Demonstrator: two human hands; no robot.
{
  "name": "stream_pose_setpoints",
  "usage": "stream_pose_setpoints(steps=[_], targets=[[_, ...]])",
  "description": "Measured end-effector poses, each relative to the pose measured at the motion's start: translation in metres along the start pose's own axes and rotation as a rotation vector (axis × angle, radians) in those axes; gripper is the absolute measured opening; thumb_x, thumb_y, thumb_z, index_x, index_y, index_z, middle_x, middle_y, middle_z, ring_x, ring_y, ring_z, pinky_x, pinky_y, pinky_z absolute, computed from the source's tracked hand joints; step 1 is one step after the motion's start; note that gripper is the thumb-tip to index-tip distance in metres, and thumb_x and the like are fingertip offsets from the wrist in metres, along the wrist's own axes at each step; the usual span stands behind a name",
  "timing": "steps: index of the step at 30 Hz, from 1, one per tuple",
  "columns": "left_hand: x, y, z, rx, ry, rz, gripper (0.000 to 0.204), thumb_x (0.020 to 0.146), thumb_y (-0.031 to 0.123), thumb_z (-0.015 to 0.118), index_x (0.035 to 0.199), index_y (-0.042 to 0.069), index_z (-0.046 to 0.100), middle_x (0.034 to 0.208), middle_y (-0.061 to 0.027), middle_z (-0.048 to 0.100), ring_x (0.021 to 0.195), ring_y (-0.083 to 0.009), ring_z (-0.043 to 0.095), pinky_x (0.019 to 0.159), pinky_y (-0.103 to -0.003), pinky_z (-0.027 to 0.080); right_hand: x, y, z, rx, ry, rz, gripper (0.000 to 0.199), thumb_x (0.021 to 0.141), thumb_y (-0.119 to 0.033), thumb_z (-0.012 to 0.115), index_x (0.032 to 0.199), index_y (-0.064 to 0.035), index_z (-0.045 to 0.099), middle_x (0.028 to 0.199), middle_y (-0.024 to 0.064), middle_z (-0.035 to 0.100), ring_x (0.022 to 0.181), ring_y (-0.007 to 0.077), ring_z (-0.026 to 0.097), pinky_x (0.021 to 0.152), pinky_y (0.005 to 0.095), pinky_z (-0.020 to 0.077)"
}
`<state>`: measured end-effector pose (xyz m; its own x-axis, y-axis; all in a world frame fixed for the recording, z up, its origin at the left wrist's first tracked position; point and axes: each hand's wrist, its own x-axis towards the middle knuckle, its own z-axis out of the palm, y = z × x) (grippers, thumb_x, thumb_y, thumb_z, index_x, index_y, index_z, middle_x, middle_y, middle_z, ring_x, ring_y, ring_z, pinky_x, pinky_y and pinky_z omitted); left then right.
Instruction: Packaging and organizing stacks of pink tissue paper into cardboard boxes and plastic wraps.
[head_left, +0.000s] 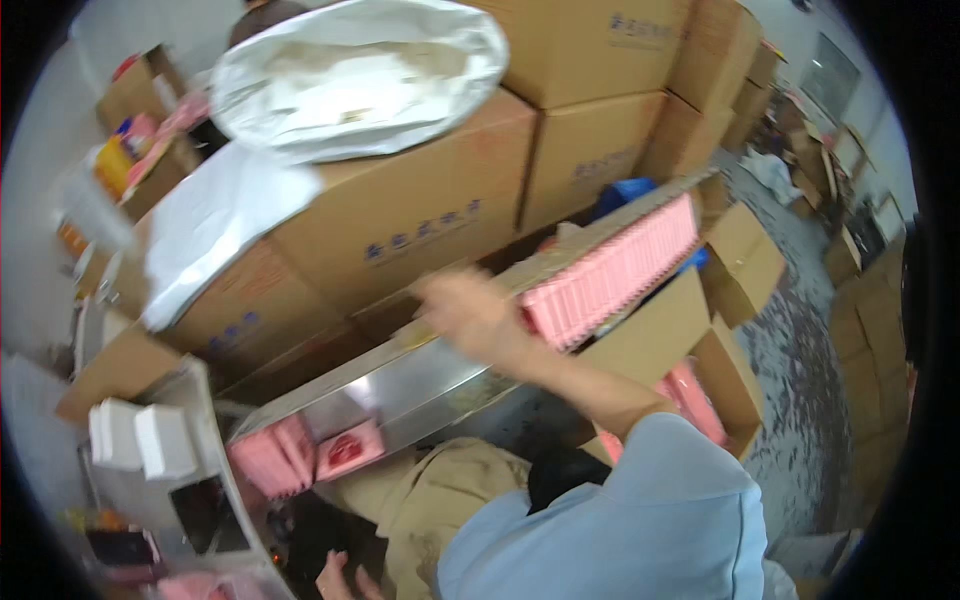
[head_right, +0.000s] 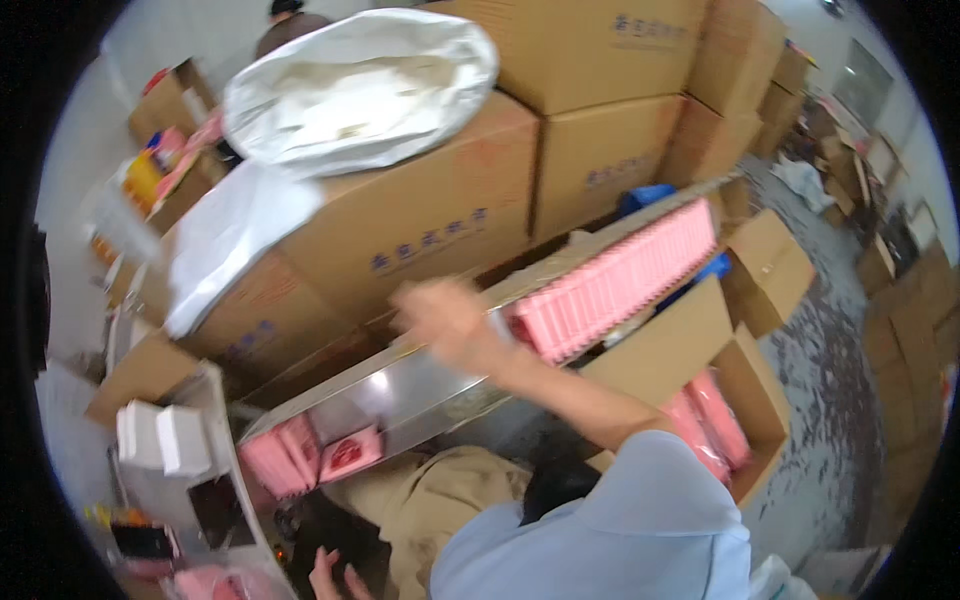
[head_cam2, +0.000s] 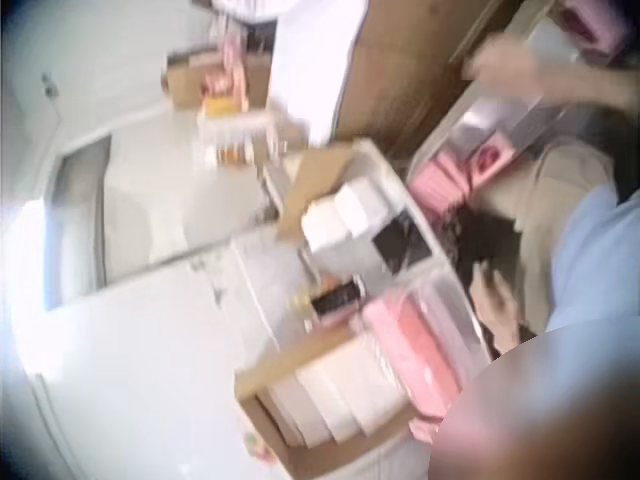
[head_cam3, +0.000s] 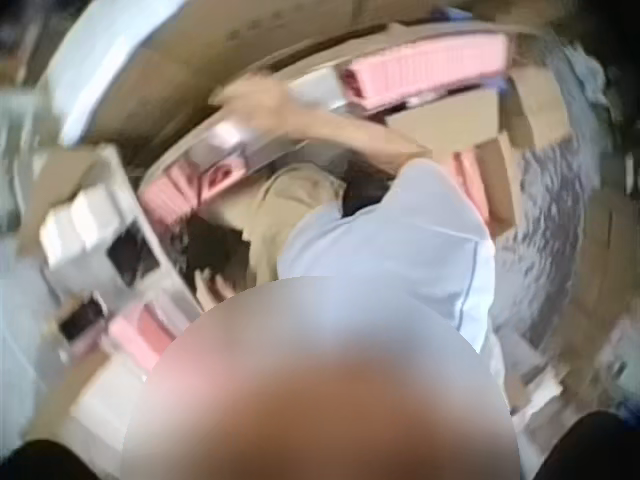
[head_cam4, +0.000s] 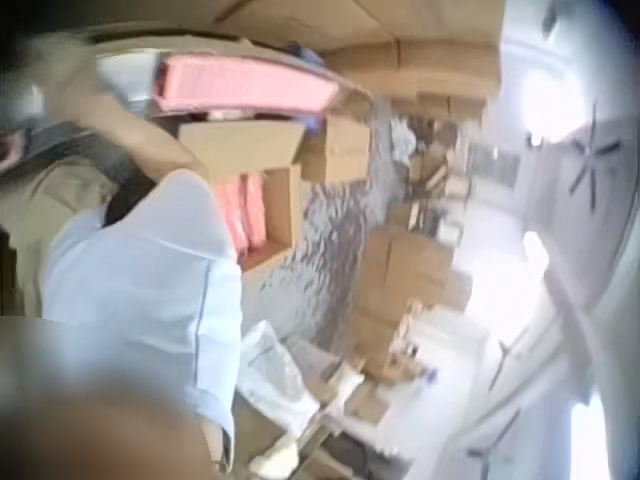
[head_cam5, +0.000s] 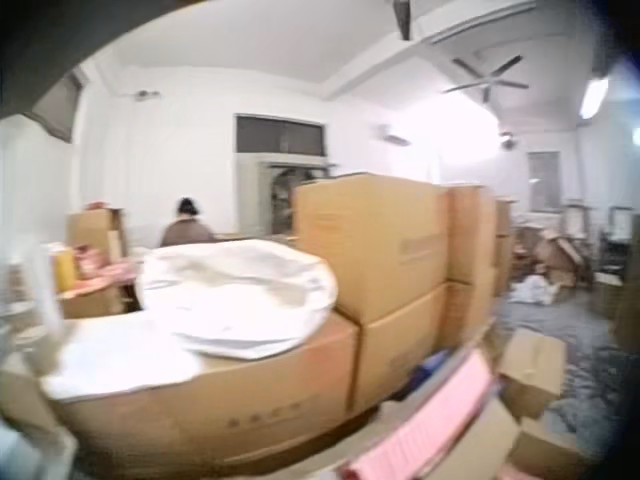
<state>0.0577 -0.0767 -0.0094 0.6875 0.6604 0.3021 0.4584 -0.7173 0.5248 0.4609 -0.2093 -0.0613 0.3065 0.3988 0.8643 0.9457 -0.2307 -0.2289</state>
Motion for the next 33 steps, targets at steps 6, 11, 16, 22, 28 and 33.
stream_pose_setpoints(steps=[6,11,16,22,28,33], targets=[[0.057,0.041,0.112,-0.12,-0.489,0.553,0.046,0.087,0.007,0.07,0.131,0.002,0.056,0.119,-0.0191,0.064,0.111,-0.0347,0.06,0.094,-0.045,0.048,-0.102,0.257,-0.24,-0.857,0.472,0.799,0.038,0.097,-0.02,0.056,0.129,0.0001,0.058,0.112,0.0243,0.065,0.111,0.0387,0.059,0.096,0.0481,0.0465],[0.092,0.111,0.19,-0.216,-0.494,0.685,0.059,0.08,0.005,0.074,0.134,0.001,0.052,0.118,-0.0185,0.062,0.106,-0.0375,0.058,0.088,-0.048,0.048,-0.204,0.387,-0.309,-0.75,-0.308,1.295,0.055,0.105,-0.035,0.032,0.155,-0.011,0.03,0.15,0.0161,0.045,0.129,0.0402,0.05,0.108,0.0515,0.0395],[0.083,0.141,0.27,-0.346,-0.399,0.337,0.093,0.083,0.05,0.073,0.143,-0.01,0.036,0.139,-0.0337,0.048,0.126,-0.0458,0.05,0.105,-0.052,0.042,-0.271,0.475,-0.445,-0.909,-0.29,0.791,0.058,0.106,-0.043,0.024,0.155,-0.013,0.031,0.144,0.019,0.051,0.123,0.04,0.055,0.103,0.0489,0.0434],[0.083,0.148,0.254,-0.102,-0.392,-0.063,0.11,0.085,0.048,0.072,0.15,-0.014,0.01,0.149,-0.036,0.033,0.139,-0.0482,0.036,0.113,-0.063,0.024,-0.186,0.255,-0.234,-0.398,-0.094,1.048,0.067,0.108,-0.049,0.022,0.153,-0.0004,0.03,0.155,0.0222,0.036,0.142,0.0362,0.037,0.118,0.0373,0.027],[0.094,0.025,0.209,0.097,-0.233,0.409,0.091,0.087,0.048,0.069,0.145,-0.011,0.031,0.142,-0.0328,0.042,0.134,-0.0474,0.04,0.111,-0.065,0.023,-0.152,0.167,-0.177,-0.449,-0.024,1.116,0.068,0.107,-0.049,0.029,0.149,0.0032,0.037,0.153,0.0229,0.039,0.142,0.0345,0.037,0.117,0.0358,0.0271],[0.122,-0.019,0.171,-0.125,0.107,0.289,0.076,0.088,0.015,0.07,0.146,-0.013,0.03,0.139,-0.0328,0.047,0.13,-0.0474,0.046,0.112,-0.047,0.037,-0.151,0.112,-0.152,-0.262,-0.249,1.082,0.064,0.106,-0.048,0.03,0.148,-0.0014,0.041,0.151,0.0223,0.043,0.14,0.038,0.039,0.114,0.041,0.0319]])
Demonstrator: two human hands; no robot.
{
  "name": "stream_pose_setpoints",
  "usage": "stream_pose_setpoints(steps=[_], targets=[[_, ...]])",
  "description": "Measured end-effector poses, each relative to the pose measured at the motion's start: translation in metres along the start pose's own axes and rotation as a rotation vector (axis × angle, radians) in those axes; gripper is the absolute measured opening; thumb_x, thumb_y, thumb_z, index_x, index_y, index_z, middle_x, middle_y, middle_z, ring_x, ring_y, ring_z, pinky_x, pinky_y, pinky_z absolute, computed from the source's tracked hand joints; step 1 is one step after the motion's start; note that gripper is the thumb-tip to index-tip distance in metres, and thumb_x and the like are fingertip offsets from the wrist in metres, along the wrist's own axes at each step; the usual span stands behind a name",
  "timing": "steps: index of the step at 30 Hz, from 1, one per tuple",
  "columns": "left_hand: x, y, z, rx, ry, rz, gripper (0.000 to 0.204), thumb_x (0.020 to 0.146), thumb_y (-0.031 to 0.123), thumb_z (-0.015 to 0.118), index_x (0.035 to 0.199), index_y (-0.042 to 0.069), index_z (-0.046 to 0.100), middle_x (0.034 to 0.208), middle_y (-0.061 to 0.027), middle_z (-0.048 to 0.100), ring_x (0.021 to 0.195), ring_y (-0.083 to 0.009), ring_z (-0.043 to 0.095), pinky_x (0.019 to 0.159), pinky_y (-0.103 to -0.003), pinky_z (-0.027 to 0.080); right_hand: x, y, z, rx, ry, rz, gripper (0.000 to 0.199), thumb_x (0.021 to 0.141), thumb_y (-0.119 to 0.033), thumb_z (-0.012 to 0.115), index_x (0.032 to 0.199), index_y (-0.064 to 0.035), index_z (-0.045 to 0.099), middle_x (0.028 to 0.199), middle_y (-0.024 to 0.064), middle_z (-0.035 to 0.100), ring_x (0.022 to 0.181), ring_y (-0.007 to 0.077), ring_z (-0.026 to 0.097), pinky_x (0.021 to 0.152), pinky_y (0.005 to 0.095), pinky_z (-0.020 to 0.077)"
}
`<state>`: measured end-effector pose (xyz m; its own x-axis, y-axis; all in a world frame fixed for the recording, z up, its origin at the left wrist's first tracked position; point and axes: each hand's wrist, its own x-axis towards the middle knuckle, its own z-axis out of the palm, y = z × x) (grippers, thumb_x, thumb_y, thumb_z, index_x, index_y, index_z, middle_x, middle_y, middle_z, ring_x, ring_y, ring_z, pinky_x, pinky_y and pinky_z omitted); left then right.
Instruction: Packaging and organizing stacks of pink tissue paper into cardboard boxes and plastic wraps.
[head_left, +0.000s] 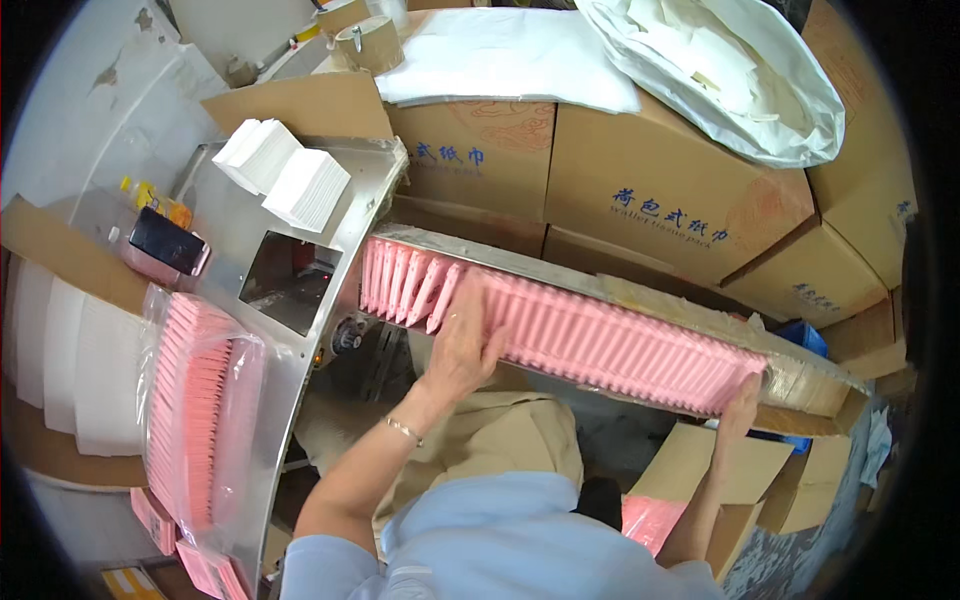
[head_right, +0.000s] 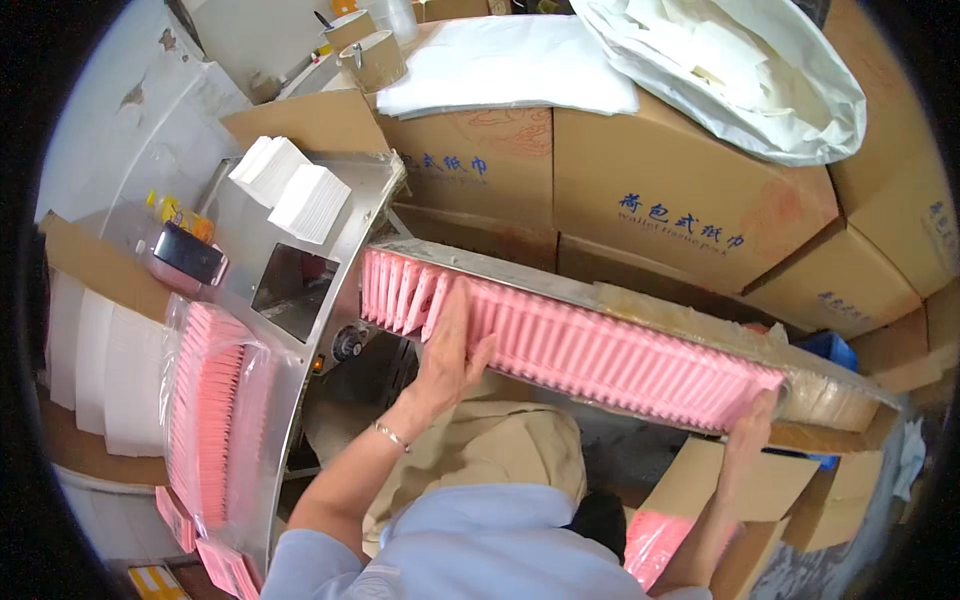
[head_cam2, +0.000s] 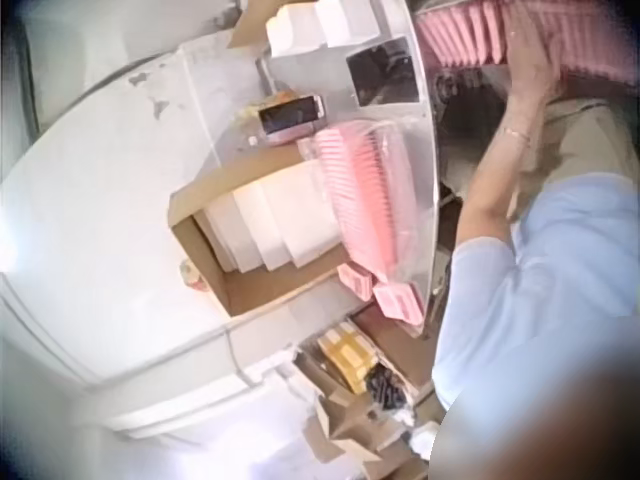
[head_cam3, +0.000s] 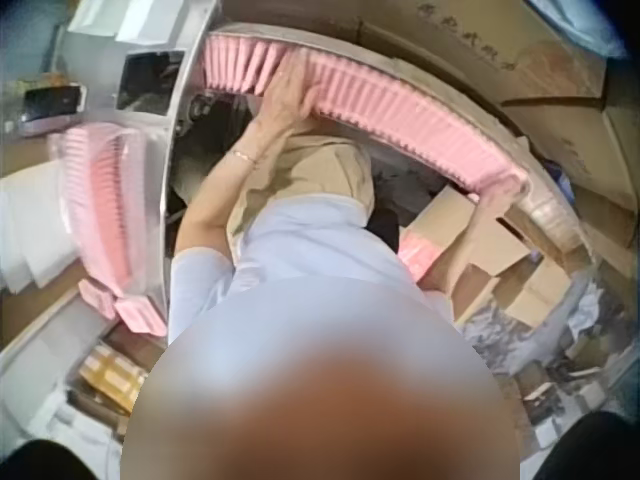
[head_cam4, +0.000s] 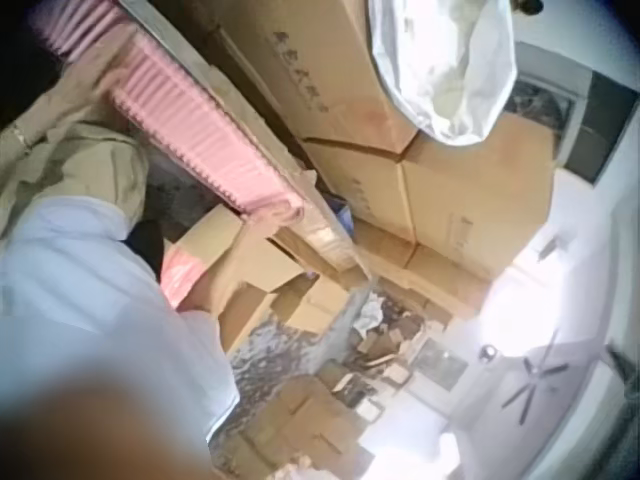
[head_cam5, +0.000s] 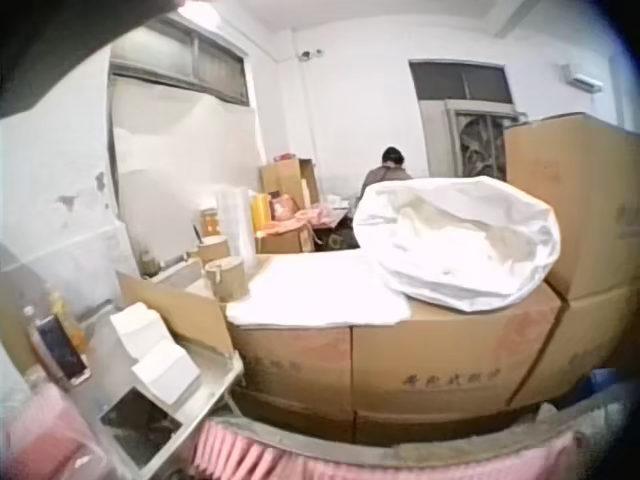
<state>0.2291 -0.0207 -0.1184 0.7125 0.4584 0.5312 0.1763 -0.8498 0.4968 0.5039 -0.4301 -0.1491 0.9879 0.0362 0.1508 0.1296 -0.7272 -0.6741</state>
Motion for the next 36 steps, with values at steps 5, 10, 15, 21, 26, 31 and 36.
stream_pose_setpoints(steps=[5,10,15,21,26,31,36], targets=[[-0.017,0.003,-0.026,-0.323,-0.027,-0.368,0.079,0.085,0.009,0.073,0.147,-0.011,0.029,0.136,-0.0306,0.052,0.121,-0.0385,0.058,0.1,-0.039,0.048,-0.072,-0.151,0.012,0.136,0.125,-0.264,0.038,0.102,-0.02,0.054,0.134,0.0018,0.054,0.129,0.0203,0.059,0.123,0.03,0.055,0.105,0.036,0.0398],[0.007,0.003,-0.024,-0.351,-0.003,-0.452,0.087,0.078,0.013,0.078,0.145,-0.014,0.029,0.133,-0.0323,0.053,0.116,-0.0351,0.061,0.094,-0.038,0.05,-0.139,-0.231,0.081,0.462,-0.239,-0.62,0.035,0.088,-0.008,0.072,0.119,0.0031,0.063,0.108,0.0172,0.064,0.102,0.0291,0.062,0.089,0.0358,0.0492],[0.017,-0.004,-0.002,-0.236,-0.047,-0.453,0.097,0.072,0.018,0.076,0.147,-0.014,0.023,0.14,-0.0354,0.043,0.132,-0.0439,0.045,0.112,-0.044,0.037,-0.178,-0.247,0.116,0.411,-0.259,-0.625,0.049,0.083,-0.008,0.076,0.129,0.0017,0.059,0.119,0.0189,0.057,0.109,0.0313,0.058,0.093,0.0375,0.048],[0.023,-0.006,-0.002,-0.307,-0.076,-0.524,0.099,0.069,0.021,0.076,0.146,-0.013,0.024,0.137,-0.034,0.046,0.127,-0.0457,0.048,0.108,-0.046,0.04,-0.188,-0.241,0.133,0.255,-0.166,-0.637,0.058,0.08,-0.01,0.075,0.133,0.0014,0.054,0.117,0.0199,0.052,0.109,0.0365,0.052,0.094,0.0447,0.0436],[0.019,-0.012,0.007,-0.23,-0.064,-0.498,0.099,0.07,0.02,0.075,0.146,-0.014,0.023,0.139,-0.0354,0.044,0.128,-0.0464,0.047,0.109,-0.046,0.039,-0.179,-0.237,0.135,0.168,-0.134,-0.684,0.056,0.081,-0.011,0.076,0.131,0.0016,0.055,0.116,0.018,0.051,0.105,0.0346,0.051,0.088,0.0423,0.0452],[0.019,-0.01,0.005,-0.231,-0.092,-0.519,0.1,0.07,0.02,0.074,0.146,-0.016,0.021,0.142,-0.0368,0.04,0.131,-0.0471,0.044,0.111,-0.045,0.037,-0.182,-0.244,0.137,-0.046,-0.05,-0.736,0.047,0.078,-0.015,0.076,0.119,0.0027,0.061,0.115,0.0157,0.052,0.101,0.0331,0.051,0.085,0.0441,0.0422],[0.021,-0.007,0.004,-0.225,-0.065,-0.477,0.098,0.069,0.017,0.073,0.146,-0.015,0.021,0.142,-0.0354,0.04,0.131,-0.0463,0.044,0.11,-0.045,0.038,-0.184,-0.246,0.132,-0.062,-0.063,-0.732,0.051,0.078,-0.018,0.077,0.121,0.0032,0.061,0.118,0.0156,0.052,0.105,0.0341,0.049,0.086,0.0447,0.0403]])
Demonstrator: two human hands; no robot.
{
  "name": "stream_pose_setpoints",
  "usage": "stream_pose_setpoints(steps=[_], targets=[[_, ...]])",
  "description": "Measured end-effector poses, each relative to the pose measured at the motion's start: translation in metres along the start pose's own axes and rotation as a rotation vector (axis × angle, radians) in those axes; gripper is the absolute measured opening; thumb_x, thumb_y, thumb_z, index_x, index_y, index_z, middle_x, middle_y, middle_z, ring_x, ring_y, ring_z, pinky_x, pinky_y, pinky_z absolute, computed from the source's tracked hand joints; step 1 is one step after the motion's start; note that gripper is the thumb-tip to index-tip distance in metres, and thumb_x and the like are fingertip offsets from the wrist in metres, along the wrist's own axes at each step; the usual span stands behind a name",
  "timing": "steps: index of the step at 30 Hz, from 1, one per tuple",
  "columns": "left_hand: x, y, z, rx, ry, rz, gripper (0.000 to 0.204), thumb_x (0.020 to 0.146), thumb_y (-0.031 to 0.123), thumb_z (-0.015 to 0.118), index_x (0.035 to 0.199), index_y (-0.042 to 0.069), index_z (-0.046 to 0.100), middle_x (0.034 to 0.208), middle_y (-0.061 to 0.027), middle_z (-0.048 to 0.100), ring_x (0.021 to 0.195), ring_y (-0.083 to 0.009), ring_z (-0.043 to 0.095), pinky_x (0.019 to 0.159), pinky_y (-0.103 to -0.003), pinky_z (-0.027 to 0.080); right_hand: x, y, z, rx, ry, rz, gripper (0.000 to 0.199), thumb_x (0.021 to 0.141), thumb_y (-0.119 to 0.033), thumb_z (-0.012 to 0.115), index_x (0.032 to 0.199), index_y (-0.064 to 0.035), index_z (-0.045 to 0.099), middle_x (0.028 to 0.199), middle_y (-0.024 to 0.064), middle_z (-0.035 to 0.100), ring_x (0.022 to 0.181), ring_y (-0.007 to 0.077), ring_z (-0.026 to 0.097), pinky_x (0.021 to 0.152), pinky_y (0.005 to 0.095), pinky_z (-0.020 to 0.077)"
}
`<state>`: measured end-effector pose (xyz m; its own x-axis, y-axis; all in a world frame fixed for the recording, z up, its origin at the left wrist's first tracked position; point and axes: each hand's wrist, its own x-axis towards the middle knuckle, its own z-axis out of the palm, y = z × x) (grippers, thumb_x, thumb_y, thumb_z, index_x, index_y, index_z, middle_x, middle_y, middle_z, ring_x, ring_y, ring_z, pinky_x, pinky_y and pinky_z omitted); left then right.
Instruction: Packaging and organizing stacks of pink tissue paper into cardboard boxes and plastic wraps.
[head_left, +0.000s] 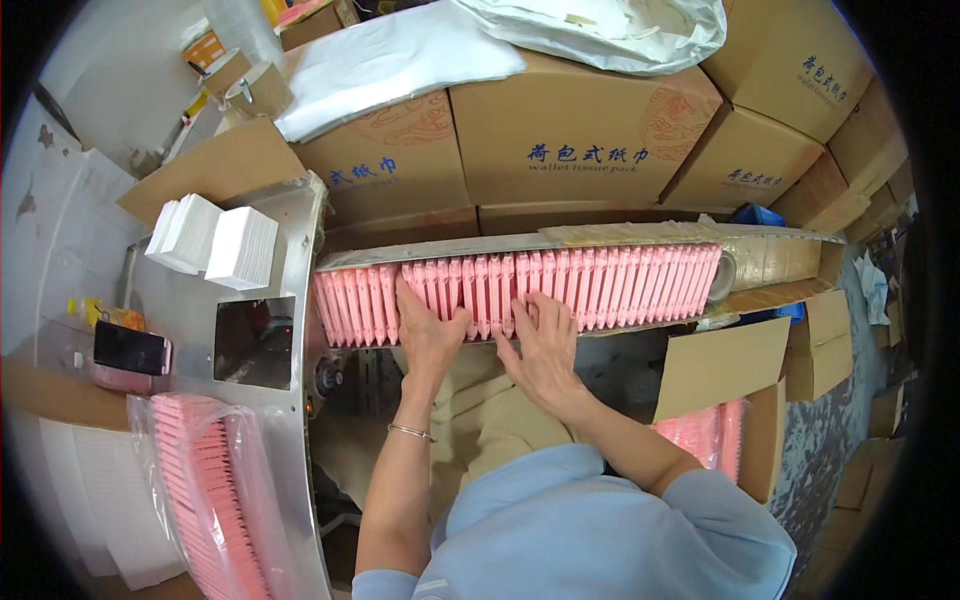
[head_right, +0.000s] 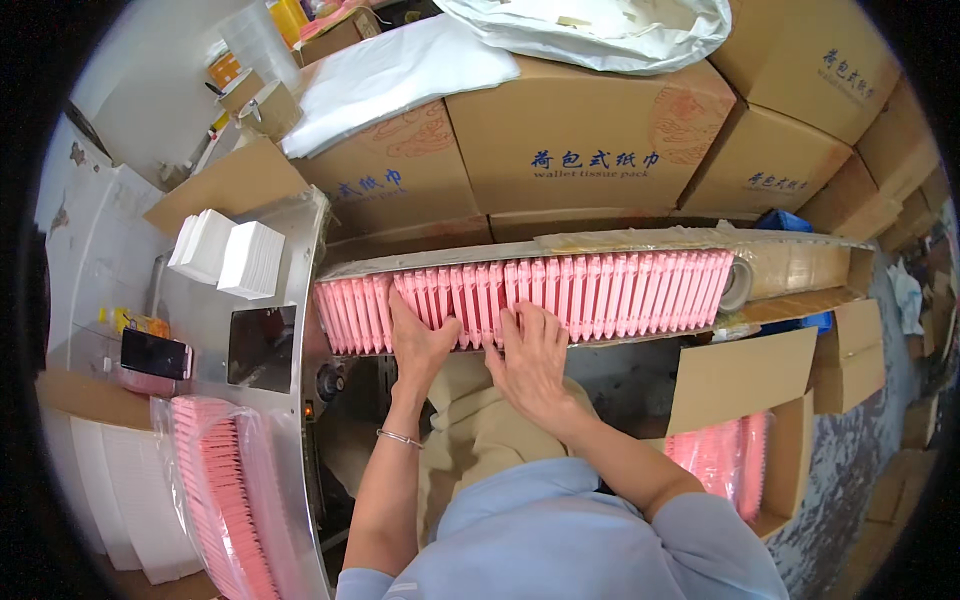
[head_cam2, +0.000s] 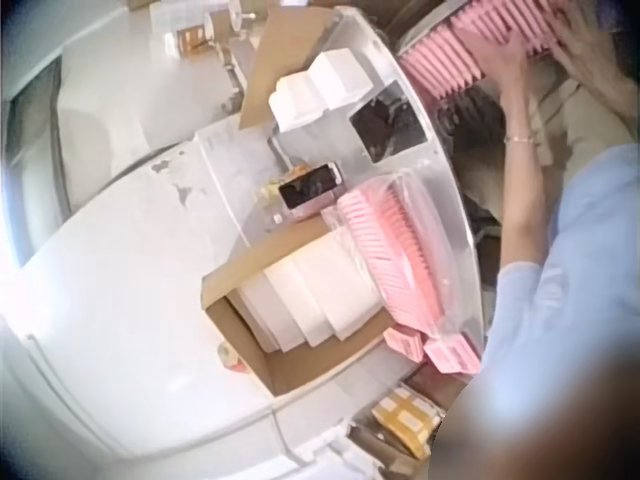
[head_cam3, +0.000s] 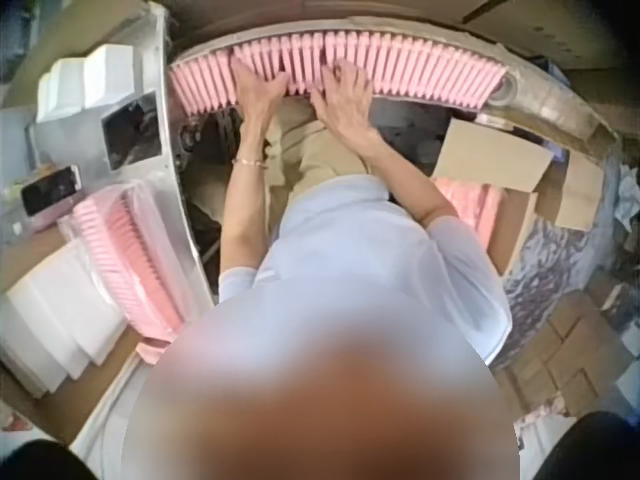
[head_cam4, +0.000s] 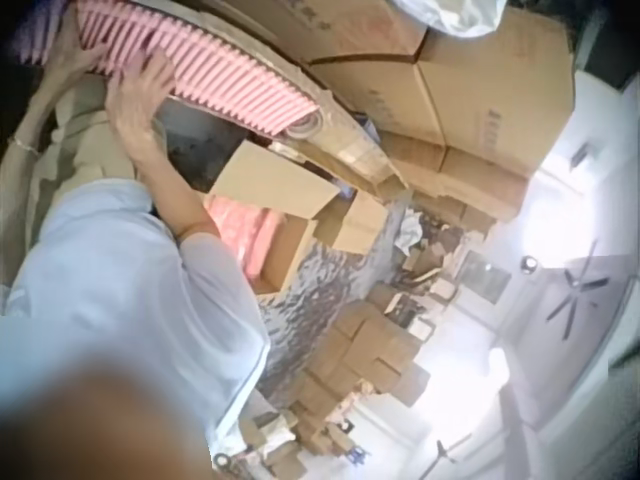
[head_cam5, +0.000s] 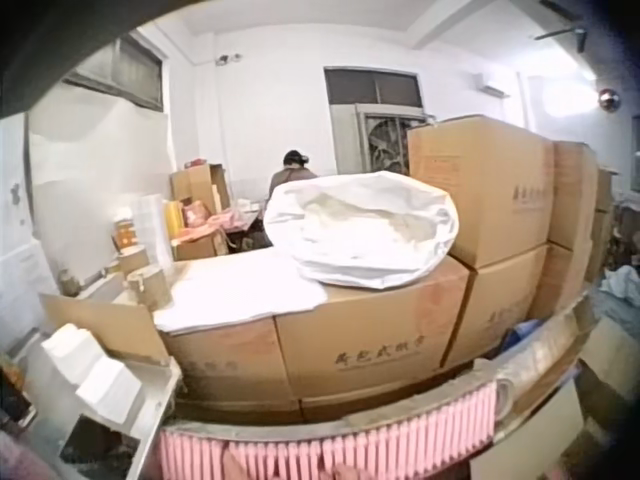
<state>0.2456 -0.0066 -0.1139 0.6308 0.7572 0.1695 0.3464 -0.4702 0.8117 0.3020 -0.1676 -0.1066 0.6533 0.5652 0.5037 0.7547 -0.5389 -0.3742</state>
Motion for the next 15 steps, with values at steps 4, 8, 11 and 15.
stream_pose_setpoints(steps=[4,8,11,15], targets=[[0.0,-0.003,-0.001,0.012,0.014,-0.007,0.097,0.068,0.015,0.072,0.148,-0.011,0.022,0.142,-0.0336,0.042,0.13,-0.0458,0.045,0.109,-0.045,0.039,-0.003,0.006,-0.002,0.052,0.055,0.012,0.056,0.08,-0.017,0.076,0.128,0.0034,0.057,0.122,0.0156,0.051,0.107,0.0344,0.048,0.089,0.0452,0.0397],[0.0,0.0,0.001,0.027,0.022,0.012,0.096,0.069,0.015,0.071,0.148,-0.011,0.022,0.141,-0.0329,0.043,0.129,-0.0452,0.047,0.108,-0.044,0.039,-0.002,0.011,-0.002,0.038,0.052,0.014,0.053,0.079,-0.016,0.076,0.125,0.0033,0.058,0.122,0.0153,0.051,0.108,0.0344,0.049,0.089,0.0461,0.0394],[0.001,0.002,0.0,0.049,-0.011,-0.017,0.097,0.069,0.016,0.07,0.149,-0.01,0.021,0.141,-0.0323,0.044,0.128,-0.0439,0.048,0.108,-0.043,0.04,-0.002,0.011,0.003,-0.005,0.065,0.063,0.043,0.078,-0.018,0.077,0.114,0.0017,0.065,0.127,0.0174,0.05,0.116,0.0364,0.047,0.09,0.05,0.0381],[-0.001,0.004,-0.003,0.073,0.006,-0.08,0.098,0.068,0.016,0.07,0.15,-0.01,0.021,0.14,-0.0316,0.045,0.128,-0.0413,0.049,0.107,-0.041,0.04,-0.001,0.015,-0.004,-0.131,0.074,0.001,0.034,0.08,-0.028,0.075,0.103,-0.0036,0.071,0.144,0.0244,0.039,0.136,0.0457,0.031,0.099,0.059,0.0325]])
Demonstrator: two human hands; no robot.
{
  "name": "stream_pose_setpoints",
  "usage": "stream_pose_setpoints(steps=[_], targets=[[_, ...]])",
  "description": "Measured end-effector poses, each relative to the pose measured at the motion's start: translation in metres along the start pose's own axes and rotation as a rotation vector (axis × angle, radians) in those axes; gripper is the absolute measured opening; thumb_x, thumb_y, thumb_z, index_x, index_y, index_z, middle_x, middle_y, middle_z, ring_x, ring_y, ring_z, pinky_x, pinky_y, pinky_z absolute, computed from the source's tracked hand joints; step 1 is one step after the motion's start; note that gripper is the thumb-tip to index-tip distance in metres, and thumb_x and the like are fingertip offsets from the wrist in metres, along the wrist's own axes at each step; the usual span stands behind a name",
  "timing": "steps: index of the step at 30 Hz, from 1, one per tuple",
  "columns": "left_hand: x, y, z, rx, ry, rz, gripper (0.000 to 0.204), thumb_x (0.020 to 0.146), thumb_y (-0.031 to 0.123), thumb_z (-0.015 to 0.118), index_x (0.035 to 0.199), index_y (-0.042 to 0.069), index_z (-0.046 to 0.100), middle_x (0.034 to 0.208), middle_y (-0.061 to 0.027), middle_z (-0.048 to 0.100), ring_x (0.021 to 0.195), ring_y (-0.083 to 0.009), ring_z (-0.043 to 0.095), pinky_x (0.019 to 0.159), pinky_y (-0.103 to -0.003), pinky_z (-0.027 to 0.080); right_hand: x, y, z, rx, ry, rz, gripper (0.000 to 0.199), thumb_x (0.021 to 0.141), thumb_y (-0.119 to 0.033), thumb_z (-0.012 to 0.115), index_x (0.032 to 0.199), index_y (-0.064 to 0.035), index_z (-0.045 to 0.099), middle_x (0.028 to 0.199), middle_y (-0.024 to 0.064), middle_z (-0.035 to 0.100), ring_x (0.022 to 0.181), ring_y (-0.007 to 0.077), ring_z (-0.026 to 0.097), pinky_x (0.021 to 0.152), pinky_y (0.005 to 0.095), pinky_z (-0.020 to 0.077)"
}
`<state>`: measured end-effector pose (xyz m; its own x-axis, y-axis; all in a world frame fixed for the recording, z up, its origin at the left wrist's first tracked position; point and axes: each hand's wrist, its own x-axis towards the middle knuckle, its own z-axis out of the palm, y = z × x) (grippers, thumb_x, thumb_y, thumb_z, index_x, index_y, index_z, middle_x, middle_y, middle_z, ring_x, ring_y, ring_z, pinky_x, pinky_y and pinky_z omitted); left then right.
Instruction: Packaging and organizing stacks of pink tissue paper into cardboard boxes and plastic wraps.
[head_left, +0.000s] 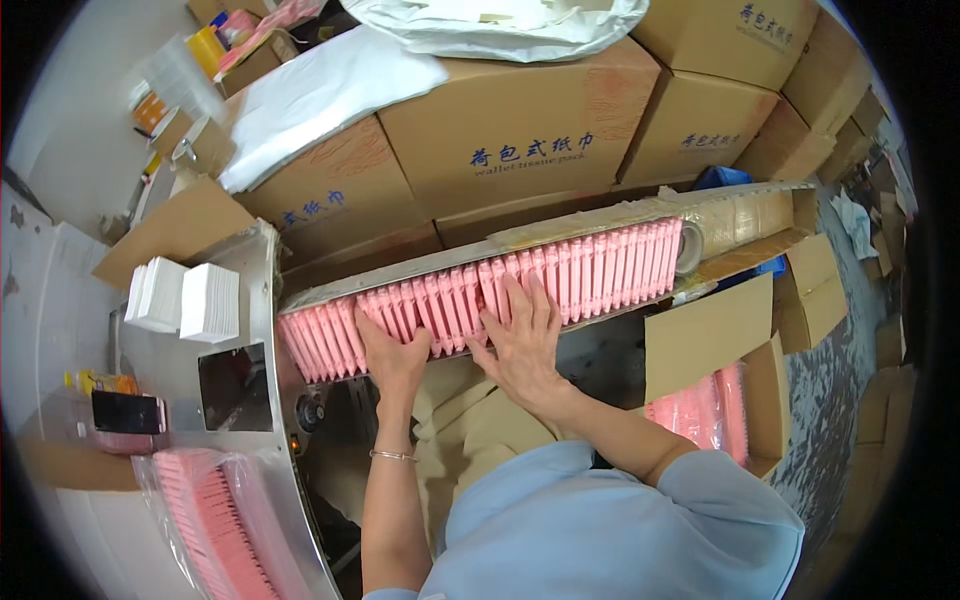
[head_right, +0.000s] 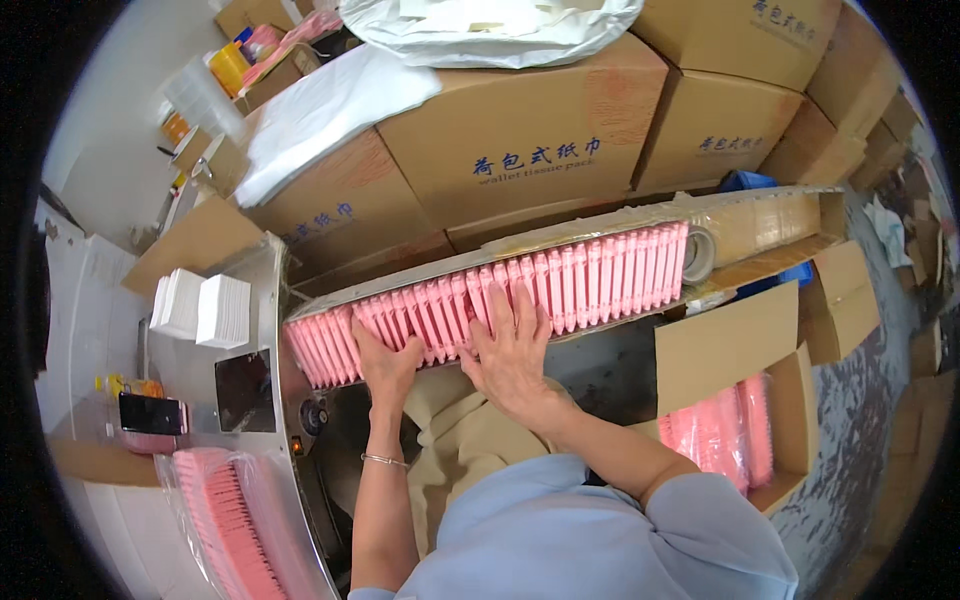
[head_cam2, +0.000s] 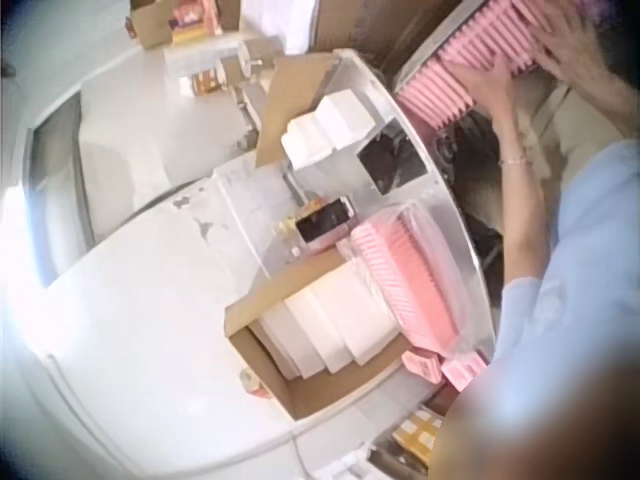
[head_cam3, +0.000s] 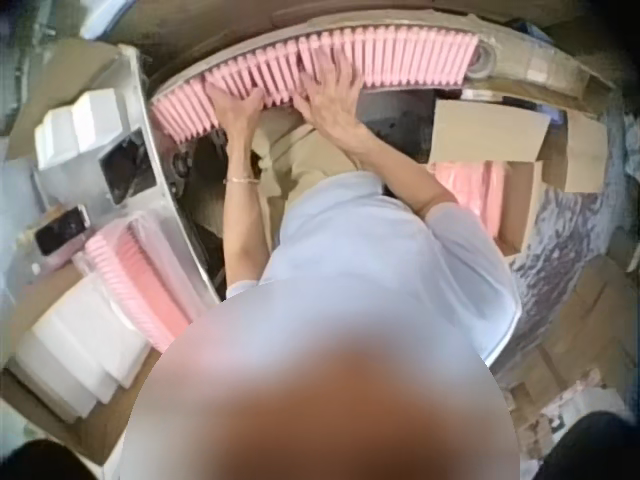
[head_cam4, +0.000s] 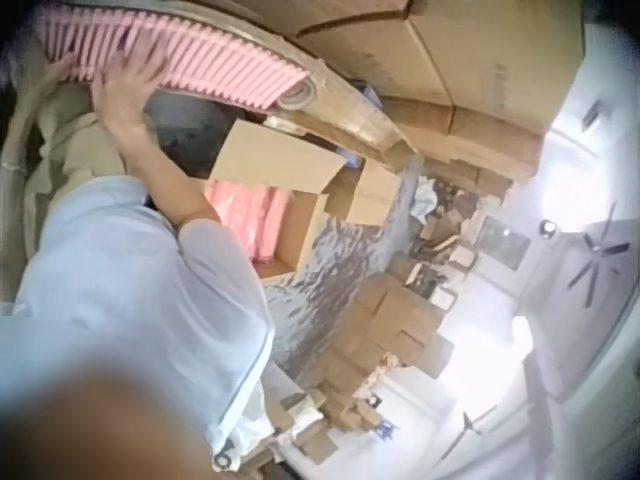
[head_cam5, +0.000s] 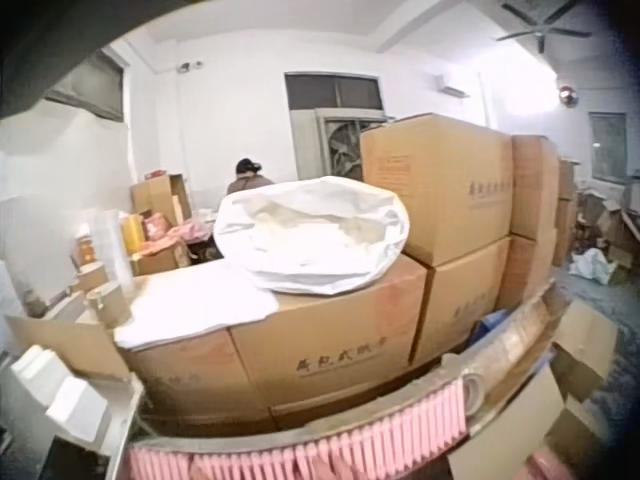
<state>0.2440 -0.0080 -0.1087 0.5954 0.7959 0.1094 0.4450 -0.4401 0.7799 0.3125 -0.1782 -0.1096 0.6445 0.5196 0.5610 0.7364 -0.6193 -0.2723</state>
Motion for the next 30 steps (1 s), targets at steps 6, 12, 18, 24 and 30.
stream_pose_setpoints(steps=[6,12,18,24,30], targets=[[0.003,-0.015,0.009,-0.047,0.036,0.146,0.096,0.07,0.017,0.07,0.149,-0.01,0.023,0.132,-0.0279,0.052,0.117,-0.0349,0.056,0.101,-0.038,0.045,-0.006,0.01,-0.004,0.14,-0.044,0.093,0.029,0.086,-0.03,0.073,0.105,-0.0074,0.073,0.153,0.0261,0.028,0.14,0.0502,0.022,0.104,0.0589,0.0288],[0.005,-0.019,0.012,-0.008,0.027,0.161,0.096,0.07,0.017,0.071,0.149,-0.01,0.023,0.131,-0.028,0.054,0.116,-0.0341,0.057,0.101,-0.037,0.044,-0.005,0.028,-0.004,0.595,0.068,0.348,0.039,0.089,-0.019,0.069,0.123,-0.0014,0.06,0.132,0.0276,0.047,0.122,0.0441,0.047,0.096,0.0513,0.0431],[0.003,-0.019,0.007,0.009,0.044,0.123,0.098,0.07,0.02,0.071,0.149,-0.009,0.022,0.136,-0.0286,0.05,0.123,-0.0352,0.053,0.106,-0.037,0.041,0.011,0.064,-0.03,1.291,0.181,0.878,0.069,0.103,-0.02,0.054,0.159,-0.0087,0.014,0.101,0.0104,0.058,0.089,0.0179,0.067,0.076,0.031,0.0581],[0.005,-0.013,0.007,-0.121,-0.035,0.106,0.097,0.07,0.011,0.069,0.15,-0.01,0.02,0.148,-0.0279,0.037,0.137,-0.0354,0.039,0.115,-0.036,0.029,0.008,0.077,-0.03,1.308,0.121,0.866,0.07,0.104,-0.012,0.047,0.16,-0.0157,0.006,0.098,0.0113,0.058,0.089,0.0237,0.07,0.077,0.0339,0.0599],[0.005,-0.018,0.006,-0.107,-0.023,0.113,0.095,0.071,0.011,0.07,0.149,-0.013,0.021,0.148,-0.0291,0.037,0.138,-0.037,0.038,0.116,-0.037,0.028,0.007,0.08,-0.024,1.319,0.176,0.839,0.069,0.104,-0.008,0.04,0.159,-0.0105,-0.001,0.088,0.0098,0.061,0.077,0.0206,0.072,0.066,0.03,0.0598]])
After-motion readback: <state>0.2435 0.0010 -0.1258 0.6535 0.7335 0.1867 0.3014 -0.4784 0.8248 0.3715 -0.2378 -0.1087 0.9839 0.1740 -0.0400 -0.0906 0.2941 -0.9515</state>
